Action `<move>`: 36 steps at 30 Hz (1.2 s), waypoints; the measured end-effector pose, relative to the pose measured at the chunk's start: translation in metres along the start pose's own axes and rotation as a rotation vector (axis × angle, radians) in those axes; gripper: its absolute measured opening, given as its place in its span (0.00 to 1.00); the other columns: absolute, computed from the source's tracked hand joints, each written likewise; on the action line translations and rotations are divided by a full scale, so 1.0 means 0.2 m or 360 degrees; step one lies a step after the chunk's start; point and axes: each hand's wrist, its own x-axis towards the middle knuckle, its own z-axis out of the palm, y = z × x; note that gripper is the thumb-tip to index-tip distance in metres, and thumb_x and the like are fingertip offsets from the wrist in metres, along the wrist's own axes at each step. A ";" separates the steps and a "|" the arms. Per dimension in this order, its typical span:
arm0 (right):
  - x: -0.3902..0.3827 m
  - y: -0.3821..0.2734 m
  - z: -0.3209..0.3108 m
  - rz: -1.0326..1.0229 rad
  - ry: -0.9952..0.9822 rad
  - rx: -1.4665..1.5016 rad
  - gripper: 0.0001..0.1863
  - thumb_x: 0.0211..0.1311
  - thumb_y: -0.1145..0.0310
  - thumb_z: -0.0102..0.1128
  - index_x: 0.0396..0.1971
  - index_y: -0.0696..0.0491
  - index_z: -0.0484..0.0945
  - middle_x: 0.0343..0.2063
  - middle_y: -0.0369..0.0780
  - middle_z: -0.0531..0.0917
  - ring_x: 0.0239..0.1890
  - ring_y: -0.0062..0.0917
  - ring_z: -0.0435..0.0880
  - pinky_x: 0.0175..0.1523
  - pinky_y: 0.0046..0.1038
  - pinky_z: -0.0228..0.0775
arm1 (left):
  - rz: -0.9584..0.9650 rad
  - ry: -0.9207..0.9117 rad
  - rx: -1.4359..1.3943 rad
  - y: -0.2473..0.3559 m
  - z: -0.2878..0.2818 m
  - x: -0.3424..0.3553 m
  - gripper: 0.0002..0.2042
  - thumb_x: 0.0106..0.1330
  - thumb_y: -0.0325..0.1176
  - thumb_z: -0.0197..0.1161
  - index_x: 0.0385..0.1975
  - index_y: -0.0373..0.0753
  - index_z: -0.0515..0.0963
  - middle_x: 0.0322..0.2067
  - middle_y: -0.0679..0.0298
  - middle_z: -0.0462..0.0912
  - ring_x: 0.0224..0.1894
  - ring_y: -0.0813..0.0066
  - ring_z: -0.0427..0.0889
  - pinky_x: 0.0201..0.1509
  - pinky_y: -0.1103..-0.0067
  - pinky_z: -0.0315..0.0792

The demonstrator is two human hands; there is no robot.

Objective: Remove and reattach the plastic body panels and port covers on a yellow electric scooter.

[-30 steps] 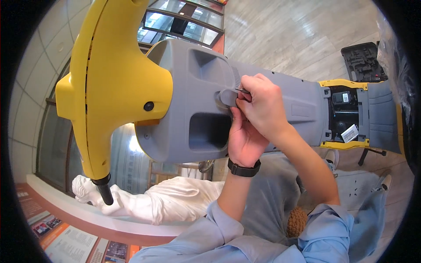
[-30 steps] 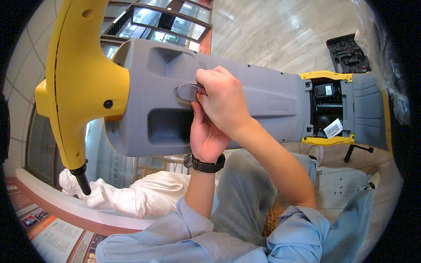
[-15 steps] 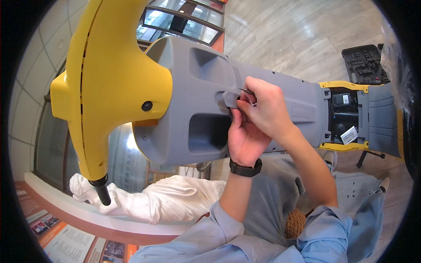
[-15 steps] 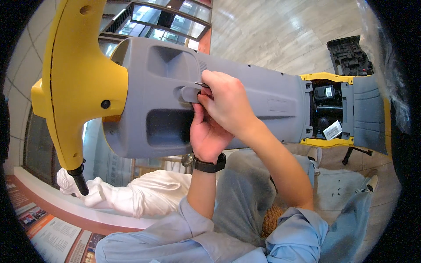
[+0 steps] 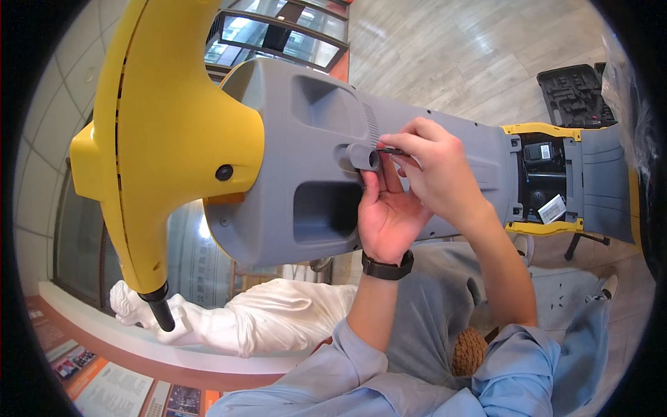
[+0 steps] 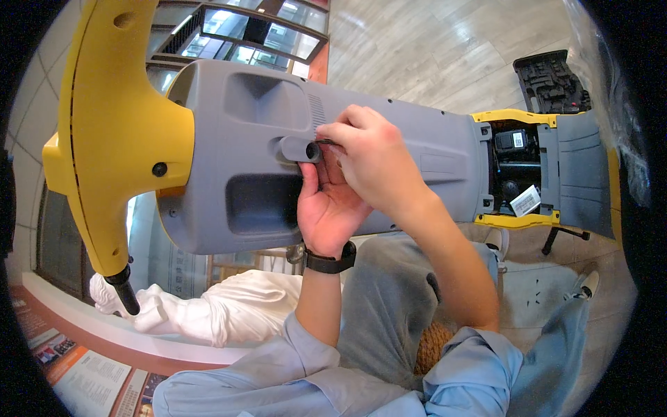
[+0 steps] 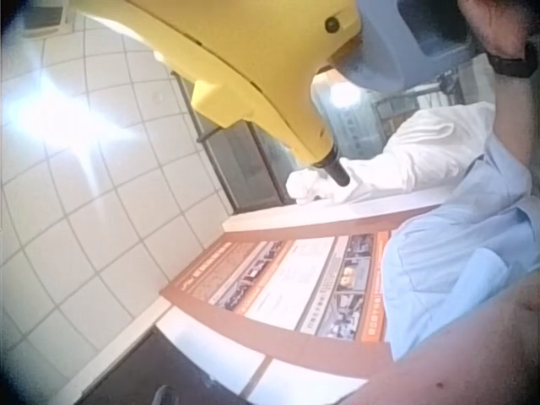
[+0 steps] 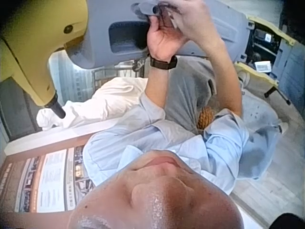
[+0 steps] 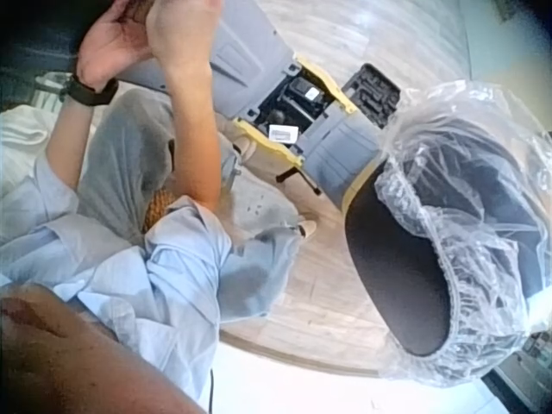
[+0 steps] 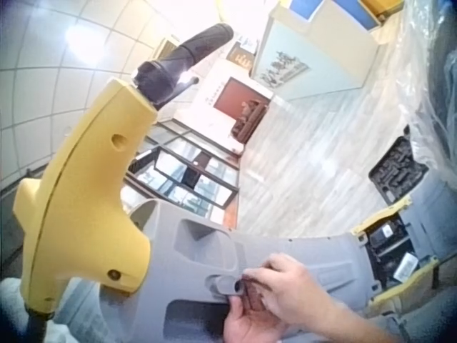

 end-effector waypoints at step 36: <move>0.01 -0.04 0.04 -0.0450 -0.0160 -0.0815 0.07 0.52 0.68 0.61 0.22 0.53 0.73 0.24 0.38 0.75 0.32 0.31 0.77 0.38 0.31 0.70 | -0.0095 0.0033 -0.0246 0.03 -0.02 -0.01 0.16 0.68 0.49 0.59 0.54 0.55 0.78 0.61 0.76 0.75 0.68 0.71 0.65 0.72 0.57 0.52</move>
